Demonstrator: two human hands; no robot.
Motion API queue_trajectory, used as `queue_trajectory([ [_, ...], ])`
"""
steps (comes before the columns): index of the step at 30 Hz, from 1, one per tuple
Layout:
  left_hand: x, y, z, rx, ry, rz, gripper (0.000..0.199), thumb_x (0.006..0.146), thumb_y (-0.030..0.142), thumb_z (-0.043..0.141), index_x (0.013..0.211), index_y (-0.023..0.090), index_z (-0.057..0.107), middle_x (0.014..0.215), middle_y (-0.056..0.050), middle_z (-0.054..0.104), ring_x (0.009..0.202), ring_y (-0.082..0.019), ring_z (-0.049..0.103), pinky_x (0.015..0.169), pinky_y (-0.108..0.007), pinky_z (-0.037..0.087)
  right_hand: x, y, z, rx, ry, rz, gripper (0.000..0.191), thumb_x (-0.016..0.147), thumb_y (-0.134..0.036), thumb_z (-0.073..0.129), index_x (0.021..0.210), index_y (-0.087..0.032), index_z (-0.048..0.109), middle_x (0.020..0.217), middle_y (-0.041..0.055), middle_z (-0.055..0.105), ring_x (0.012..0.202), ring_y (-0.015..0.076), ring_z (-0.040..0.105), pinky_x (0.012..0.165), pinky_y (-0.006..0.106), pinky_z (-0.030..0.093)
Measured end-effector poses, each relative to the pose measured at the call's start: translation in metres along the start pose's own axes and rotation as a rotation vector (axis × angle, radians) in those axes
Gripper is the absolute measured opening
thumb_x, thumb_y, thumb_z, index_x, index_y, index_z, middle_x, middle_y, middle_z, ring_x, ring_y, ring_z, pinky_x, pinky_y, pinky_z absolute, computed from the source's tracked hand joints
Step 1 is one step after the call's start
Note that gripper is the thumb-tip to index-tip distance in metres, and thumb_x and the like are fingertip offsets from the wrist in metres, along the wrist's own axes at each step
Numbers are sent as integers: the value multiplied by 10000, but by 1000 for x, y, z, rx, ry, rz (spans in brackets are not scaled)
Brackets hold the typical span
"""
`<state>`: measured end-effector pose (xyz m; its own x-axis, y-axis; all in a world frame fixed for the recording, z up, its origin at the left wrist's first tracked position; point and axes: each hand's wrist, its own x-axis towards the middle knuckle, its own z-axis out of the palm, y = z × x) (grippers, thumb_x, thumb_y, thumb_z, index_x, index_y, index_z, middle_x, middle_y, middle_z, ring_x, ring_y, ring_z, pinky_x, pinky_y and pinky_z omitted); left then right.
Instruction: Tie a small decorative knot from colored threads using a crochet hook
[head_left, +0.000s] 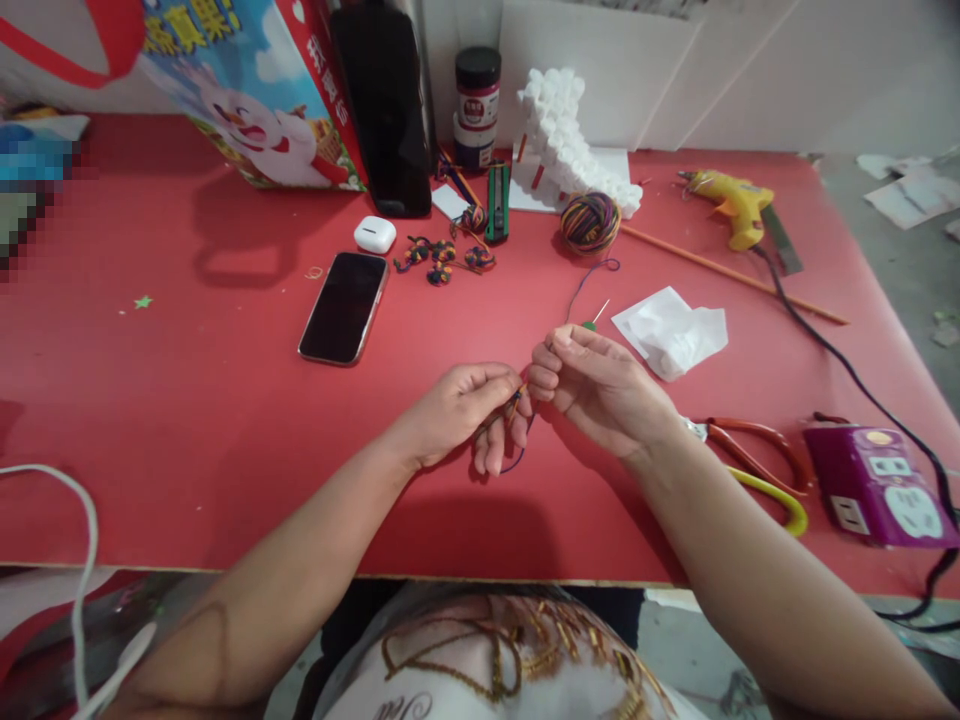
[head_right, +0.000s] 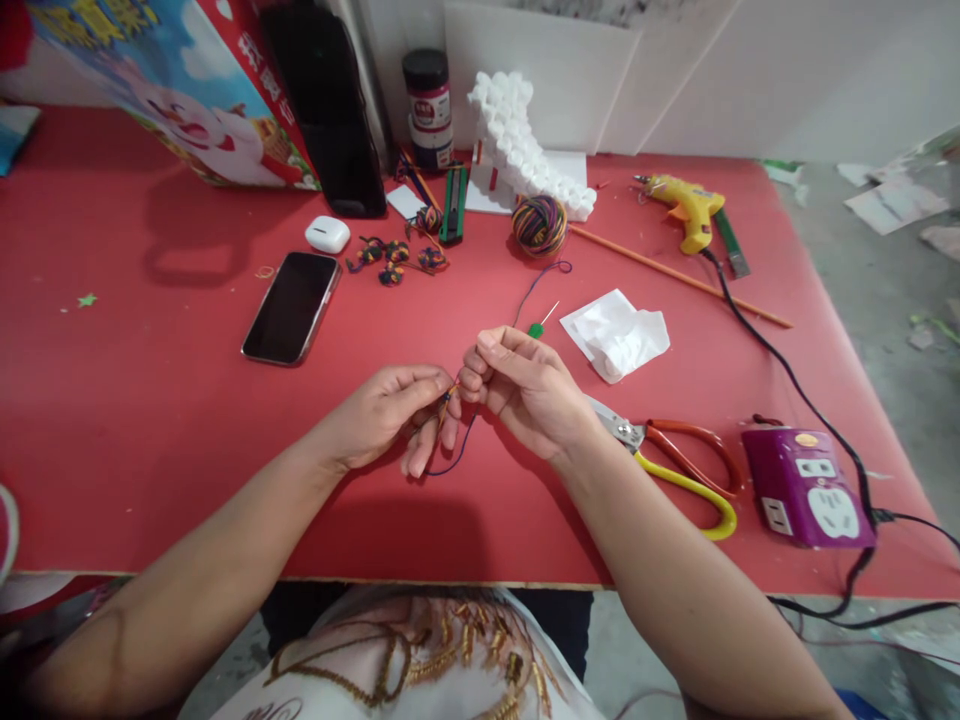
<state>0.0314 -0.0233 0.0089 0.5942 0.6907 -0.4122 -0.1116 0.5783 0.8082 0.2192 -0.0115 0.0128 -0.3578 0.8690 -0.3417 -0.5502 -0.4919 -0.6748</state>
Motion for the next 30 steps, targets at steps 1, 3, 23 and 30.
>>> queue_trajectory([
  [1, 0, 0, 0, 8, 2, 4, 286, 1057, 284, 482, 855, 144, 627, 650, -38, 723, 337, -126, 606, 303, -187, 452, 0, 0, 0, 2, 2, 0, 366, 720, -307, 1011, 724, -173, 670, 682, -46, 578, 632, 97, 569, 616, 247, 532],
  [3, 0, -1, 0, 19, 5, 7, 289, 1063, 287, 480, 857, 146, 625, 636, -27, 715, 313, -112, 576, 288, -173, 418, 0, 0, -1, 1, 2, -2, 367, 720, -308, 1010, 736, -176, 668, 695, -47, 567, 634, 92, 564, 617, 240, 527],
  [23, 0, -3, -4, 73, -81, 27, 340, 1005, 461, 641, 823, 197, 529, 663, 9, 707, 339, -110, 601, 294, -174, 412, -3, -4, 0, 105, 47, -8, 345, 786, -207, 941, 678, -170, 615, 696, -44, 442, 618, 84, 479, 584, 201, 505],
  [30, 4, -5, -1, -61, 10, 54, 299, 1032, 428, 597, 916, 154, 617, 664, -12, 712, 350, -108, 594, 316, -176, 434, 2, -2, -5, 33, 57, -71, 342, 773, -273, 964, 696, -183, 643, 702, -33, 517, 638, 96, 504, 620, 226, 518],
])
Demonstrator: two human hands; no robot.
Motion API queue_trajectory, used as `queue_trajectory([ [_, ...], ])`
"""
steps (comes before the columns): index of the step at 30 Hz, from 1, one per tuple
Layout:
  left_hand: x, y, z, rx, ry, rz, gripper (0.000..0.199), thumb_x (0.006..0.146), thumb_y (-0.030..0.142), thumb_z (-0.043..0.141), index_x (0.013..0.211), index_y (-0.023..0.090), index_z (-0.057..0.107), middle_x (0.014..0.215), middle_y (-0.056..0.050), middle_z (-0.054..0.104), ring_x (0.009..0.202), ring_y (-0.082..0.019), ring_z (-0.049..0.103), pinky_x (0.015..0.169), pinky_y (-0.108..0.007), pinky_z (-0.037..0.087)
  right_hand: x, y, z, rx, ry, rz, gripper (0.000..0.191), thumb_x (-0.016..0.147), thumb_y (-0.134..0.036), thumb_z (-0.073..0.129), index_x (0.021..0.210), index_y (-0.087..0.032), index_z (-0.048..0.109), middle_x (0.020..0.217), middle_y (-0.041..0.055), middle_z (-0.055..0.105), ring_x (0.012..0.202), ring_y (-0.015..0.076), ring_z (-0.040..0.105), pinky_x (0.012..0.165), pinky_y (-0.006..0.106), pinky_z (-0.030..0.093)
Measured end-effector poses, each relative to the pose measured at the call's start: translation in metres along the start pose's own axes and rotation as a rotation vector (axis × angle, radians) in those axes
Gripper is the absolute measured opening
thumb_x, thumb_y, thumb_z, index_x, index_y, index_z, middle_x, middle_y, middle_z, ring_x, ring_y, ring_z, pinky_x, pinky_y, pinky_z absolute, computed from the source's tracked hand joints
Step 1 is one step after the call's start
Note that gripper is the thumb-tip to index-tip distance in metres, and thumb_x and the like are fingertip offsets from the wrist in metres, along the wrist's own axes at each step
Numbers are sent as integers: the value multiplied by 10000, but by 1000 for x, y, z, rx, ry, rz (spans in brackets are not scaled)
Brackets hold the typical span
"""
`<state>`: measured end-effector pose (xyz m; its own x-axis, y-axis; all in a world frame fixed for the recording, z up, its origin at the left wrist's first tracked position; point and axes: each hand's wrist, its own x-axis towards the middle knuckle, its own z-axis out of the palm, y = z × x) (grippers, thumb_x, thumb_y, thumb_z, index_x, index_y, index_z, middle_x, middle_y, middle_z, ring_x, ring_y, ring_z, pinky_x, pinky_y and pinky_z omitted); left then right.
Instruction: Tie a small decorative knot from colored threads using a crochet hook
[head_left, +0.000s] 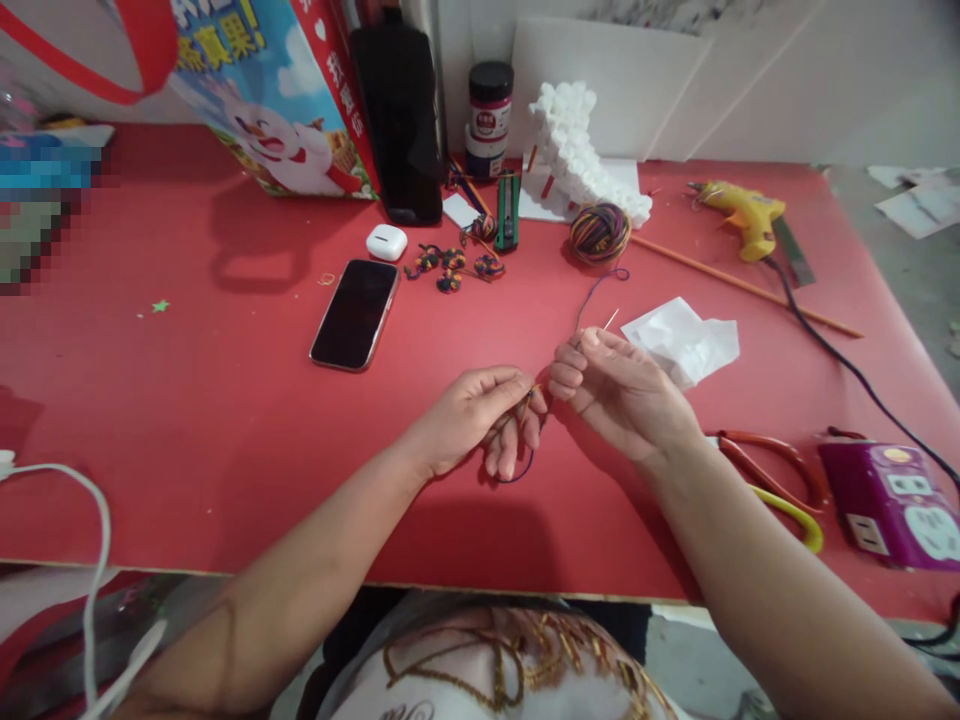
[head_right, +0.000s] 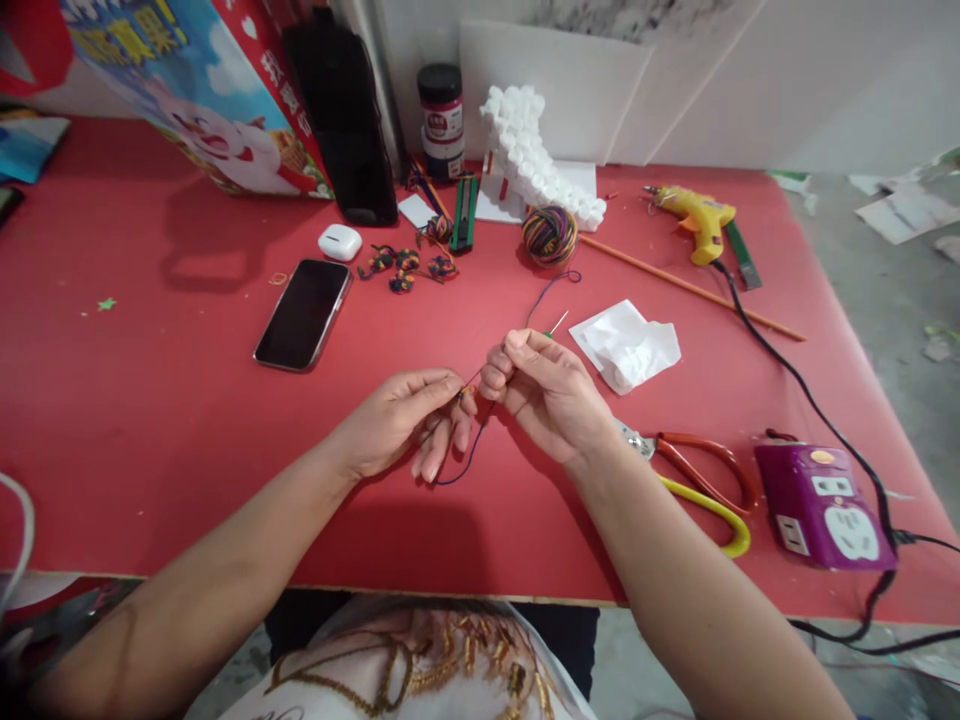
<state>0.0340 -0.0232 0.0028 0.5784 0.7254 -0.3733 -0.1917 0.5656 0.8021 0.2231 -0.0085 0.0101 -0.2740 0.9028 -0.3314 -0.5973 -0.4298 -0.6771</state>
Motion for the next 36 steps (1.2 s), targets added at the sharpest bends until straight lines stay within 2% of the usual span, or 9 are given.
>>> queue_trajectory([
  [4, 1, -1, -3, -84, 0, -35, 251, 1022, 393, 618, 993, 144, 627, 703, -38, 743, 403, -134, 651, 344, -185, 469, 0, 1, -1, -62, -5, -32, 319, 851, -321, 904, 729, -204, 634, 726, -32, 516, 657, 115, 521, 656, 267, 540],
  [11, 0, 3, -7, -128, 61, -30, 250, 951, 364, 731, 985, 159, 594, 778, -56, 775, 475, -155, 711, 406, -207, 534, 1, 0, -3, -85, -12, -63, 311, 815, -334, 936, 749, -211, 659, 732, -31, 550, 676, 113, 549, 658, 252, 536],
  [19, -2, 4, -6, -18, 106, 27, 396, 867, 439, 847, 1006, 152, 612, 737, -15, 755, 423, -129, 666, 361, -192, 501, 1, 1, -4, -57, -34, -70, 332, 791, -348, 960, 743, -196, 669, 733, -31, 594, 670, 105, 578, 659, 245, 558],
  [28, -2, 5, -4, 64, 87, 58, 461, 901, 580, 790, 930, 156, 612, 750, -12, 755, 395, -102, 639, 339, -176, 460, 4, 4, -3, -50, -13, -73, 326, 791, -354, 957, 759, -199, 672, 733, -31, 623, 673, 108, 620, 654, 241, 576],
  [32, -3, 3, -5, 49, 82, 41, 443, 863, 528, 838, 994, 162, 625, 726, -2, 757, 361, -105, 609, 310, -184, 435, 4, 5, -5, -58, -13, -62, 328, 801, -369, 950, 767, -200, 671, 735, -33, 625, 650, 99, 607, 639, 232, 572],
  [36, -4, 4, -6, 78, 64, 12, 361, 918, 476, 787, 994, 154, 641, 705, -5, 763, 308, -82, 549, 270, -165, 343, 5, 3, -4, 11, 13, -18, 307, 793, -323, 954, 773, -190, 678, 760, -24, 651, 632, 85, 586, 623, 218, 577],
])
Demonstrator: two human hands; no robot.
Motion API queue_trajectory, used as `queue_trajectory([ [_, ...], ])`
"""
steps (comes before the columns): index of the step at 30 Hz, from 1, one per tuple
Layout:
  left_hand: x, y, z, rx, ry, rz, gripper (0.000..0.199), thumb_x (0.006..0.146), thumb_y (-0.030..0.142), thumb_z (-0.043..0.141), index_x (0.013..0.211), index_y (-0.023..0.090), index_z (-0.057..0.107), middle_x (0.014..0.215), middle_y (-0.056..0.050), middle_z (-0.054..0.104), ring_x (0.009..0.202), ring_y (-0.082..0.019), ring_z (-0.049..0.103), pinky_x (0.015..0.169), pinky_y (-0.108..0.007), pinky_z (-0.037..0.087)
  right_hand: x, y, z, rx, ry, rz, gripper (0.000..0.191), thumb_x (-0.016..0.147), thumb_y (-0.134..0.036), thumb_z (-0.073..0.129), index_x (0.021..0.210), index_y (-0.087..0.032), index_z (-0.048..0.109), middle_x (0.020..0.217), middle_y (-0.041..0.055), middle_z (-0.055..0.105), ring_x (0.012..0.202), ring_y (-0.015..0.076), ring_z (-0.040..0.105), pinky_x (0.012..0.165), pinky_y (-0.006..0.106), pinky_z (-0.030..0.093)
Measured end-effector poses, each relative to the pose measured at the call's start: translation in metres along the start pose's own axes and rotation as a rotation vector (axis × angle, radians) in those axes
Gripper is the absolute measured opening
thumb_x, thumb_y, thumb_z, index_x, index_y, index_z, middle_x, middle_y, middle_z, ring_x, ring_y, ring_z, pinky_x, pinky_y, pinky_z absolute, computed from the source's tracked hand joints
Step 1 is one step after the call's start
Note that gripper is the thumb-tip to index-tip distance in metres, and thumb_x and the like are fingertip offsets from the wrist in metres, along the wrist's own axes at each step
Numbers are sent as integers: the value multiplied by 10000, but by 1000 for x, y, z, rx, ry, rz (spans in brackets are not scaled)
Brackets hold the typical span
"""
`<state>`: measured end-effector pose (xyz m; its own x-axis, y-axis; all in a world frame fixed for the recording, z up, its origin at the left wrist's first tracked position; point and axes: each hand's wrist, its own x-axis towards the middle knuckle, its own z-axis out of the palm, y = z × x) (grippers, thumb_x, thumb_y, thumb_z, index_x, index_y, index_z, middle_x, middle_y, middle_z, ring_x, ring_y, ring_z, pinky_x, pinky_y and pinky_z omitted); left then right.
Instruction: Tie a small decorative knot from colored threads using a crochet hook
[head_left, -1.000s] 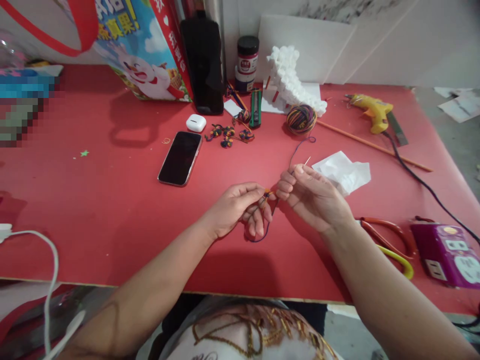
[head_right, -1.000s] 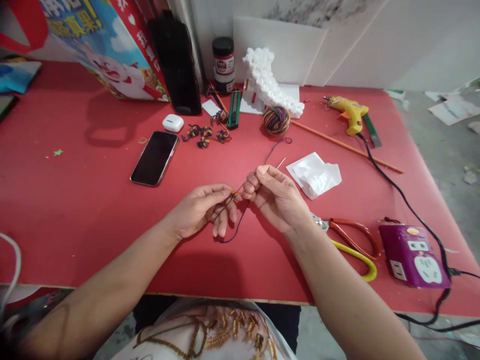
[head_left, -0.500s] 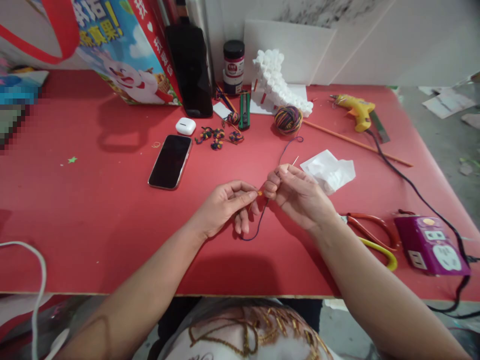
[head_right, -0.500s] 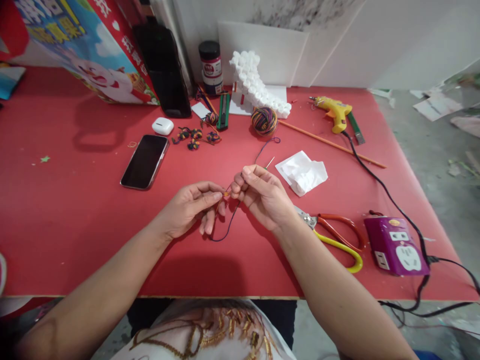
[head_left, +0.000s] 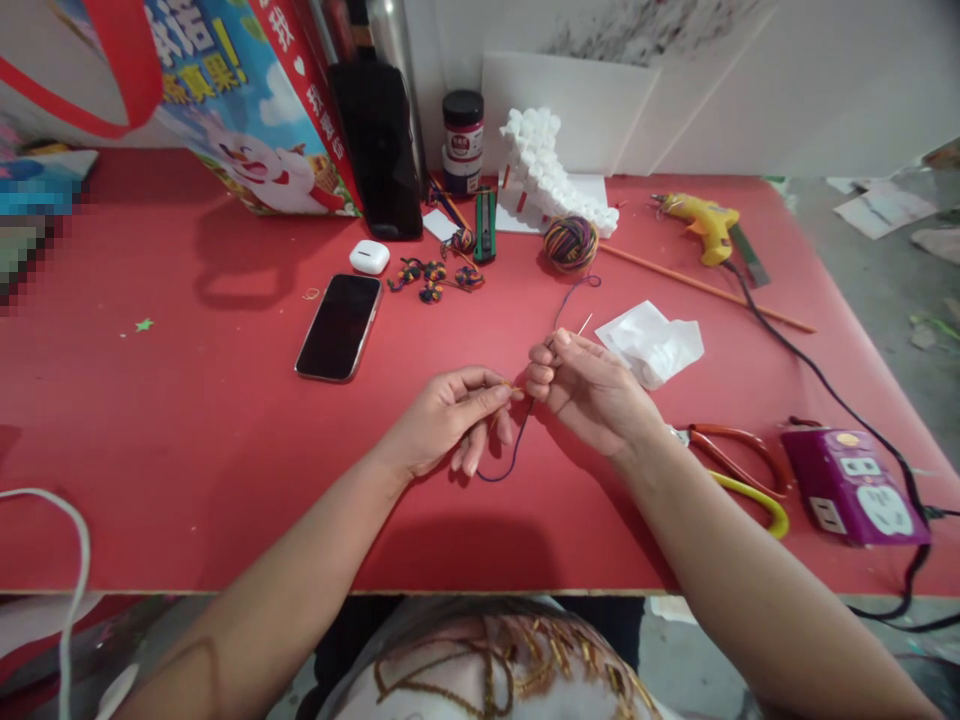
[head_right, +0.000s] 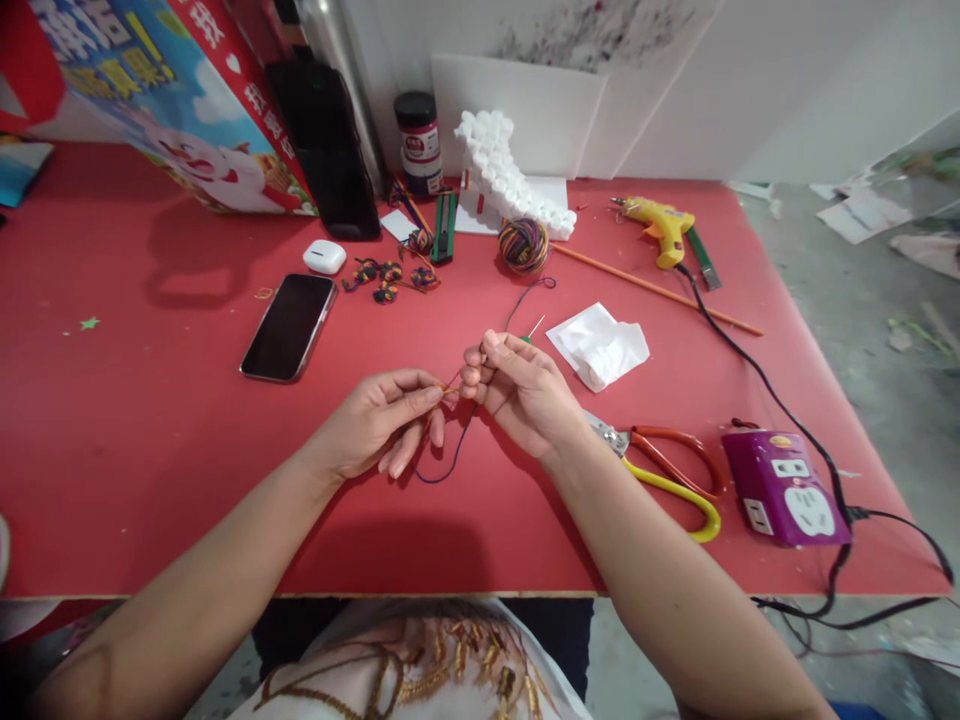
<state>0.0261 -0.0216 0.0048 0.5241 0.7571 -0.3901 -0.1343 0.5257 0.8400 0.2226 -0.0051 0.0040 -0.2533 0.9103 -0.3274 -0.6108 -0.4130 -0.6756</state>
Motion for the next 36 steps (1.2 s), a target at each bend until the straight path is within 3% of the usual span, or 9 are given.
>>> queue_trajectory([
  [6, -2, 2, 2, 16, 16, -1, 265, 964, 393, 721, 936, 141, 648, 719, -16, 764, 309, -69, 541, 273, -160, 305, 2, -3, 2, 125, 18, 87, 329, 858, -285, 913, 756, -185, 616, 755, -36, 606, 588, 50, 505, 571, 157, 535],
  [11, -3, 1, 3, -5, -55, 33, 256, 956, 353, 730, 886, 112, 678, 738, -59, 790, 297, -16, 472, 305, -126, 251, 1, -3, 1, 156, -7, 110, 330, 877, -256, 894, 728, -186, 609, 731, -37, 599, 566, 45, 488, 542, 147, 518],
  [15, -2, 5, -3, -177, -35, 38, 267, 898, 343, 786, 812, 114, 680, 701, -52, 780, 280, -23, 453, 285, -135, 239, 3, -13, -5, 89, 3, 67, 230, 897, -341, 874, 823, -189, 718, 1008, 33, 763, 707, 67, 635, 597, 146, 580],
  [19, 1, 10, -12, -252, 31, 79, 241, 860, 311, 834, 819, 97, 731, 712, -56, 786, 295, -17, 479, 308, -119, 298, 5, -22, -13, -2, 59, -86, 273, 925, -470, 814, 1005, -209, 795, 1232, 70, 789, 801, 106, 708, 653, 187, 634],
  [22, 3, 10, -15, -273, 84, 82, 252, 822, 326, 877, 845, 94, 779, 779, -69, 813, 350, -40, 562, 335, -123, 379, 2, -19, -12, -94, 60, -128, 286, 875, -432, 862, 1044, -217, 782, 1216, 62, 810, 712, 89, 693, 641, 201, 635],
  [27, 3, 10, -12, -279, 146, 61, 287, 761, 345, 923, 870, 96, 831, 781, -60, 811, 442, -70, 641, 380, -138, 475, -6, -1, 0, -244, -15, -112, 356, 862, -401, 875, 1102, -203, 701, 1138, 85, 841, 487, 85, 637, 438, 241, 544],
  [36, 2, 5, -4, -179, 214, 142, 335, 742, 431, 945, 800, 128, 812, 601, -44, 741, 475, -119, 674, 428, -162, 521, -7, 14, 4, -296, -104, 27, 494, 814, -411, 930, 1147, -191, 639, 891, -5, 772, 561, 141, 729, 485, 260, 592],
])
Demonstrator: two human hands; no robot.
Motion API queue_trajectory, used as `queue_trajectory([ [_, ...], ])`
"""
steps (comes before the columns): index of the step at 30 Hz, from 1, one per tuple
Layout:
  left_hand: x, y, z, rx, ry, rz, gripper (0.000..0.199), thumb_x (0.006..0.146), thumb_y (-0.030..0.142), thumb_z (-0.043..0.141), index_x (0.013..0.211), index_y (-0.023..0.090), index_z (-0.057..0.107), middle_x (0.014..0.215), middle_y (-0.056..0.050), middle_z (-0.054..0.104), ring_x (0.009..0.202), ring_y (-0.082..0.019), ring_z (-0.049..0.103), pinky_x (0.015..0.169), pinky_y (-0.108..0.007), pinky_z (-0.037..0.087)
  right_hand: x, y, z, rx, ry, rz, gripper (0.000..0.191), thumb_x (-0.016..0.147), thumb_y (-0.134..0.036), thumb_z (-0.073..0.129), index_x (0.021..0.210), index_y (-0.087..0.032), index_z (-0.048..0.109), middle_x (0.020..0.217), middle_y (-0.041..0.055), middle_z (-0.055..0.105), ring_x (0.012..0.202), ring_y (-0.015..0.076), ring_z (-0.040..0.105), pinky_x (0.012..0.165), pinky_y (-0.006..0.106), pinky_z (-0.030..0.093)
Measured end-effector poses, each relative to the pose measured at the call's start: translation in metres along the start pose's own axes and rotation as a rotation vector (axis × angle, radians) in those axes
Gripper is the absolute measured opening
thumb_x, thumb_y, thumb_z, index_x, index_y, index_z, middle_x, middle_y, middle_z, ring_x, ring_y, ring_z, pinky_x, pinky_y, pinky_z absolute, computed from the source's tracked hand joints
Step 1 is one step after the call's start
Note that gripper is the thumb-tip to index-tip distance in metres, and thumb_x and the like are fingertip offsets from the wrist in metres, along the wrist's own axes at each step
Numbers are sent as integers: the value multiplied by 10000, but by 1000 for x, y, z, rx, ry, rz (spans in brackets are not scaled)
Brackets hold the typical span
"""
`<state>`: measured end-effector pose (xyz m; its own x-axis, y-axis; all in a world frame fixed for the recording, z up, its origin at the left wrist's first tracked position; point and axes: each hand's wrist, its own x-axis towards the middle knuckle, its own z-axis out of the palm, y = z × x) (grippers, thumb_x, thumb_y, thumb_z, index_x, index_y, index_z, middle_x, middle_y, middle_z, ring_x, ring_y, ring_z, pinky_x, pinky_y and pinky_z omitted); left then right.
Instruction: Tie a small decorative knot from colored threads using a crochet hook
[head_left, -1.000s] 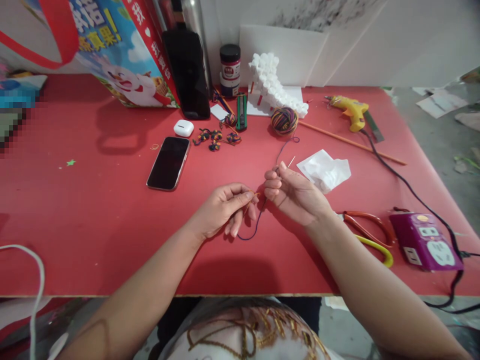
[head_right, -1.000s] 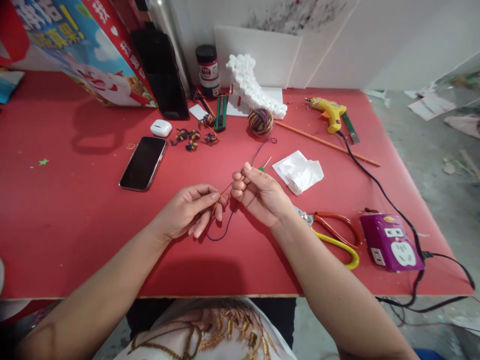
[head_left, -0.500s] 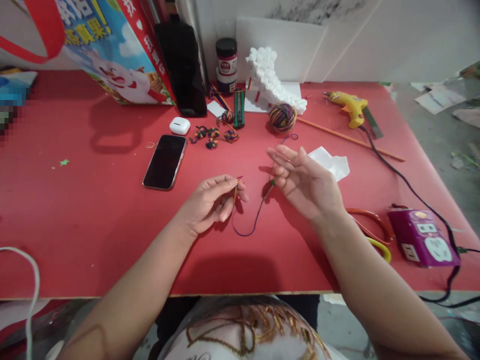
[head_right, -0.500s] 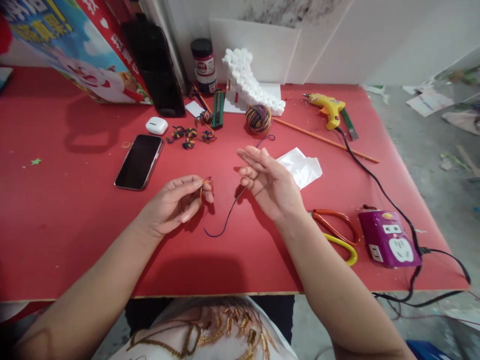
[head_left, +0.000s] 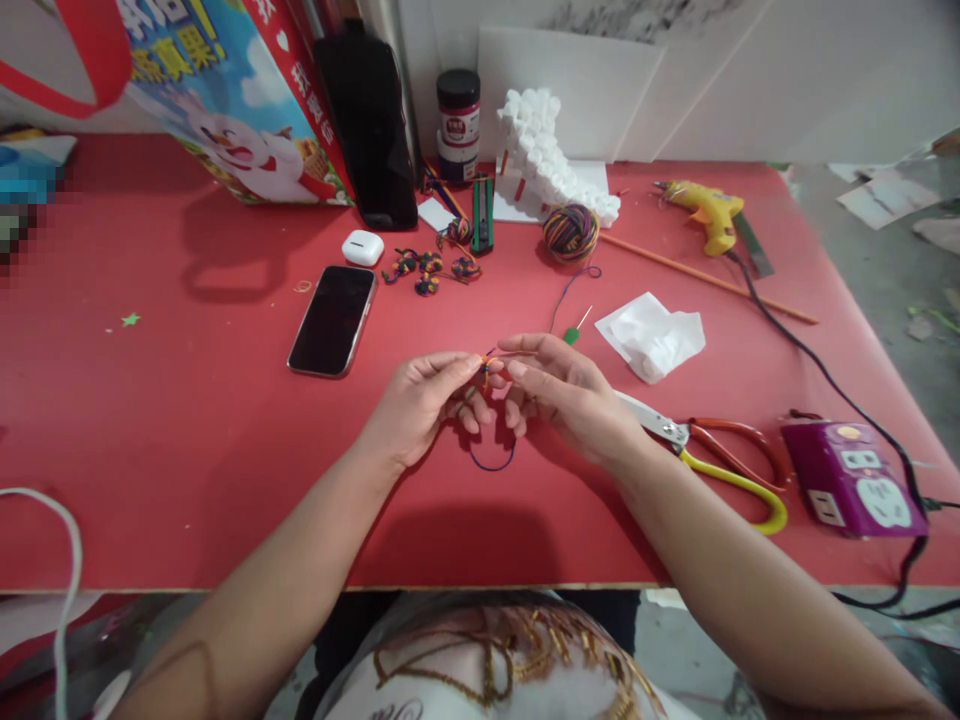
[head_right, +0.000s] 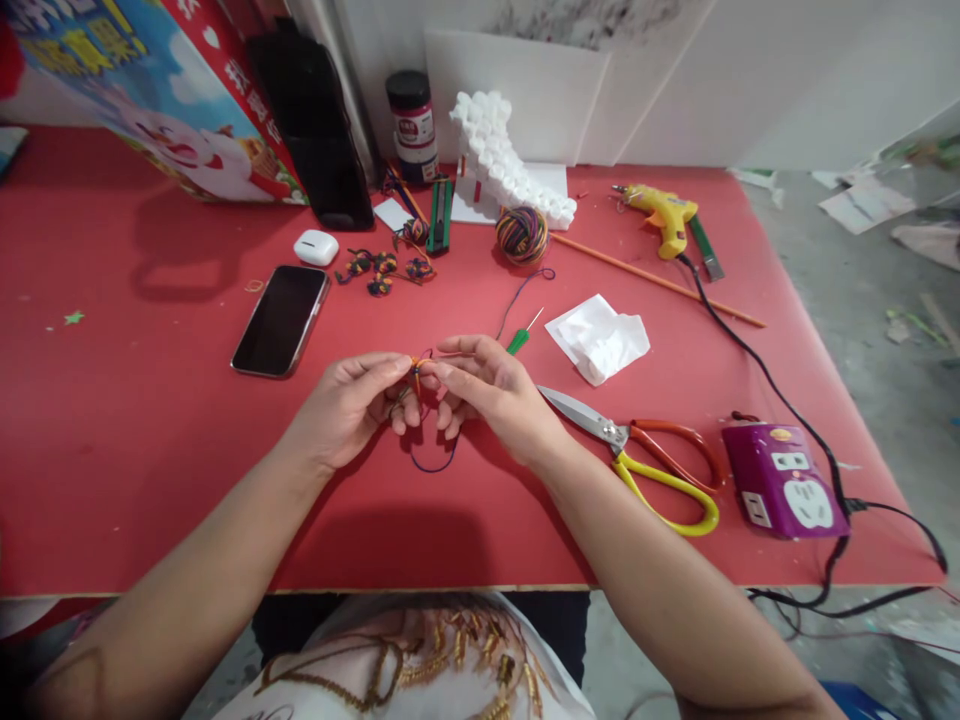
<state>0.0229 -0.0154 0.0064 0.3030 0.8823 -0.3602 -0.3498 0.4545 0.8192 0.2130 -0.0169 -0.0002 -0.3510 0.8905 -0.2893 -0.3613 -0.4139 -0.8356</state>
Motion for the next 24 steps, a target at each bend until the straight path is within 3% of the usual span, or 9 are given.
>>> queue_trajectory([
  [2, 0, -1, 0, -6, 9, 32, 308, 745, 410, 944, 799, 136, 815, 606, -37, 740, 488, -120, 678, 431, -164, 516, 0, 0, 0, -10, -24, 39, 512, 799, -429, 941, 1137, -183, 645, 863, -2, 770, 568, 146, 729, 515, 278, 613],
  [5, 2, -3, -2, -16, 37, 70, 239, 772, 359, 922, 793, 145, 818, 605, -29, 731, 502, -112, 671, 462, -167, 520, 0, -1, 0, -59, -30, 41, 485, 788, -462, 945, 1058, -156, 683, 692, -39, 695, 474, 102, 614, 461, 252, 560],
  [8, 3, -5, -4, -18, 86, 79, 200, 788, 334, 904, 804, 153, 821, 642, -31, 740, 513, -100, 655, 475, -169, 507, 0, -4, 1, -119, 41, -40, 433, 774, -453, 951, 974, -150, 716, 542, -83, 583, 423, 74, 498, 406, 214, 471],
  [13, 4, -4, -4, -74, 119, 18, 249, 744, 359, 935, 800, 142, 826, 620, -15, 705, 510, -83, 626, 480, -163, 483, 0, -7, 1, -137, 169, -120, 385, 761, -453, 944, 836, -172, 691, 466, -103, 504, 370, 49, 397, 363, 192, 373],
  [16, 5, -4, -1, -97, 134, 4, 305, 696, 380, 966, 820, 135, 834, 622, -15, 709, 530, -87, 636, 509, -173, 502, 0, -6, 3, -209, 156, -114, 421, 776, -505, 927, 878, -171, 692, 507, -88, 550, 369, 63, 448, 367, 208, 400],
  [20, 3, -8, 8, -106, 178, 72, 313, 640, 368, 994, 792, 159, 818, 642, -15, 739, 569, -102, 667, 567, -198, 542, -2, -1, 7, -274, 94, -96, 526, 790, -574, 898, 1030, -155, 686, 731, -6, 733, 410, 92, 563, 396, 256, 483],
  [24, -1, -15, 18, -43, 219, 152, 231, 711, 332, 952, 812, 174, 816, 731, -11, 779, 644, -100, 696, 662, -216, 583, -1, 4, 11, -293, 120, -120, 472, 773, -516, 916, 975, -166, 672, 707, -17, 712, 462, 91, 569, 419, 240, 460],
])
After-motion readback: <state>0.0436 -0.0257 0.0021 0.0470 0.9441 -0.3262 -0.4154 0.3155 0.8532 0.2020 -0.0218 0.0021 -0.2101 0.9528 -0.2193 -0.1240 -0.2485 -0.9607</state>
